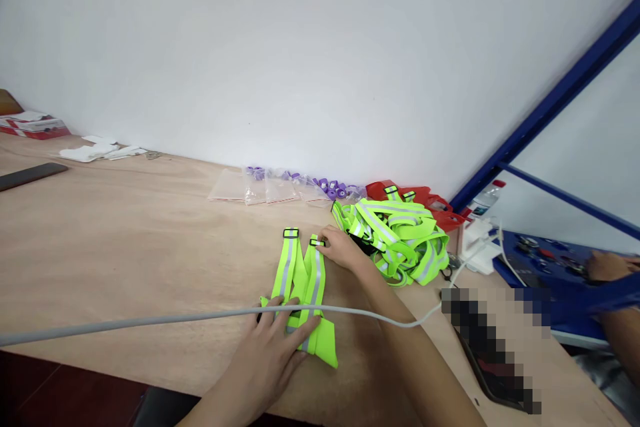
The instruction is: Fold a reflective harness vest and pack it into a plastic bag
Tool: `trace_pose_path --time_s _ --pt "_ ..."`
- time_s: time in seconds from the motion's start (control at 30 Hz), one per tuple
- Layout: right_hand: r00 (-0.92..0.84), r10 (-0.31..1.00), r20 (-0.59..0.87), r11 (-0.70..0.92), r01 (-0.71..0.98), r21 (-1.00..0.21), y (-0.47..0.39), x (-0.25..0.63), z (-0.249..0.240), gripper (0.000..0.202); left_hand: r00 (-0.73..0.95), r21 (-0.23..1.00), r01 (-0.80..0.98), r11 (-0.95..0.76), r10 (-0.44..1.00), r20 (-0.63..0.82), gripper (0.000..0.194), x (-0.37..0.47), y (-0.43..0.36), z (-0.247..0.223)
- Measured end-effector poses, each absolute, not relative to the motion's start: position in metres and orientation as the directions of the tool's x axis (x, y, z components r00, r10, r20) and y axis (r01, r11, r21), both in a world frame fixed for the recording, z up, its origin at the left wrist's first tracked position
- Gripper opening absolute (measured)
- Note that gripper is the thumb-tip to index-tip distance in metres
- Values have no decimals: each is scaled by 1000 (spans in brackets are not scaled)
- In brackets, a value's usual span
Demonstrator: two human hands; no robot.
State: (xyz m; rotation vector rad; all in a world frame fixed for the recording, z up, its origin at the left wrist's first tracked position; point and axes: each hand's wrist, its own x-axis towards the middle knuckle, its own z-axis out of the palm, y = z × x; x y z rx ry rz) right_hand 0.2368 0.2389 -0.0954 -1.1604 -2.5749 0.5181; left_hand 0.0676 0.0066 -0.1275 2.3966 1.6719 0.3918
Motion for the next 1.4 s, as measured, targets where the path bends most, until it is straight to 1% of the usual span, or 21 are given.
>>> trace_pose_path --time_s 0.1,0.23,0.33,0.5,0.83,0.97,1.13,1.27,1.4 --pt "-631 774 53 585 681 -441 245 237 -93 9 316 311 892 -330 944 95 52 68 6 -126" --pt "-622 783 -22 543 700 -464 256 234 -88 10 307 319 896 -309 950 56 49 68 5 -123" --pt "-610 792 -42 521 709 -475 260 230 -85 16 318 320 892 -320 946 62 50 68 6 -124" --pt "-583 813 -6 501 704 -504 259 225 -88 19 317 324 887 -328 944 87 50 69 7 -126" --pt "-542 837 83 483 659 -577 267 231 -99 17 338 329 876 -352 936 101 50 66 7 -127" --pt "-548 832 93 489 642 -590 270 229 -101 16 376 297 871 -392 920 112 56 61 7 -130" --pt "-548 829 109 498 636 -590 275 223 -106 17 427 263 855 -448 894 137 77 56 8 -132" --pt "-550 827 114 502 634 -588 280 220 -111 18 455 301 829 -472 881 128 87 55 9 -132" --pt "-544 832 108 497 645 -581 282 221 -115 17 484 359 798 -485 869 101 87 53 11 -126"
